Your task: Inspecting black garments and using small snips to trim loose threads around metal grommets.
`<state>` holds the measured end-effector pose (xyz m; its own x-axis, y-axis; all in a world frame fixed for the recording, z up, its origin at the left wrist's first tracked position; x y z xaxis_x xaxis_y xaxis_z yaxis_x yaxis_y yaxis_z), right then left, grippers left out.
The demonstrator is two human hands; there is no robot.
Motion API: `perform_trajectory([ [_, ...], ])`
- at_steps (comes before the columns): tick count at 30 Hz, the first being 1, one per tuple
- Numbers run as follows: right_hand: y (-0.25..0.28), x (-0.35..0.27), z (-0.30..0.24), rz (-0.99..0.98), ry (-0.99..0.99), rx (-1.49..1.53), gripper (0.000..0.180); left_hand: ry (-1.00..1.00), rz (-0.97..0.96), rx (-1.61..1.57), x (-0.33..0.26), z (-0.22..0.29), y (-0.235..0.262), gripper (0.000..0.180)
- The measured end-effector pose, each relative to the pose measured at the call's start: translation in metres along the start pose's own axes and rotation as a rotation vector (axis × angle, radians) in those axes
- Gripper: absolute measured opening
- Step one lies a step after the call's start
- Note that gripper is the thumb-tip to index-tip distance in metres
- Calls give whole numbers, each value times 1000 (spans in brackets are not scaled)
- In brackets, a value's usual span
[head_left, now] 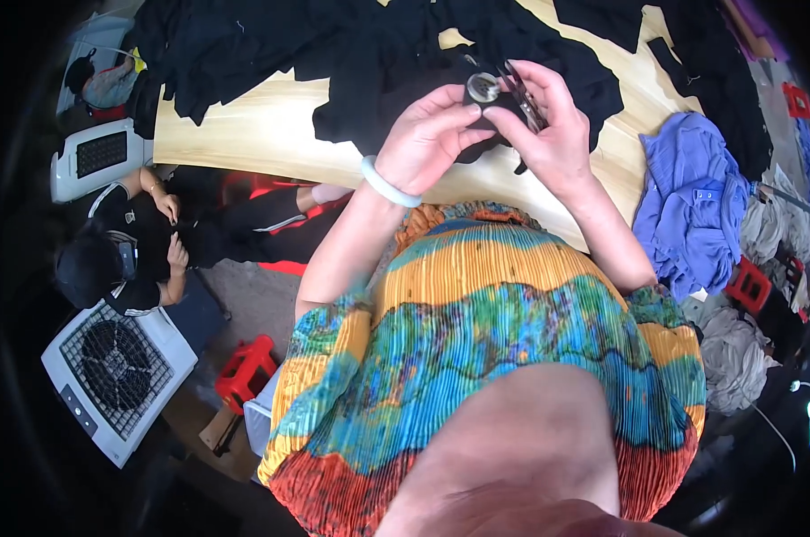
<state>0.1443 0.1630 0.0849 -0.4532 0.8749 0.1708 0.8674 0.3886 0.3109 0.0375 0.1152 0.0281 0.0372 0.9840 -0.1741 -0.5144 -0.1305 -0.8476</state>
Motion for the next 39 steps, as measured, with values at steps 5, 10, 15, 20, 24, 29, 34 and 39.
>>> perform_trajectory([
  [5, 7, -2, 6, 46, -53, -117, 37, 96, 66, 106, 2, 1, -4, 18],
  [10, 8, -4, 5, 72, 17, -142, 31, 134, 38, 276, 2, -3, 7, 22],
  [15, 10, 1, -6, 31, 116, -156, 28, 136, -12, 158, 4, -9, 3, 18],
  [20, 18, 7, -22, 43, 232, -243, 28, 120, -8, 130, 6, -8, -3, 9],
  [24, 31, 12, -21, 161, 203, -184, 30, 70, -89, 133, 1, -3, -9, 15],
  [29, 36, 0, -15, 98, 10, 52, 27, -13, -141, 129, -3, 6, -13, 21],
  [34, 14, -22, -15, -121, -189, 97, 22, -163, -148, 196, 0, 13, -13, 22],
  [39, 12, -21, -15, -127, -120, 27, 25, -195, -137, 261, -4, 16, -18, 22],
])
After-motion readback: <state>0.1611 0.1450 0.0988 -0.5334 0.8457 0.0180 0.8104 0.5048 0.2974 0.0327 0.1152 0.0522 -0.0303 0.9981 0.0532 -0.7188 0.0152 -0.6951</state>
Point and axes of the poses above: each hand's wrist, its own x-axis towards the middle knuckle, its own y-axis out of the back of the hand, z = x × y, the point moved 7 cm from there along x, towards the middle knuckle, and after that the axes turned 5 degrees about -y, right-handed, at the moved point
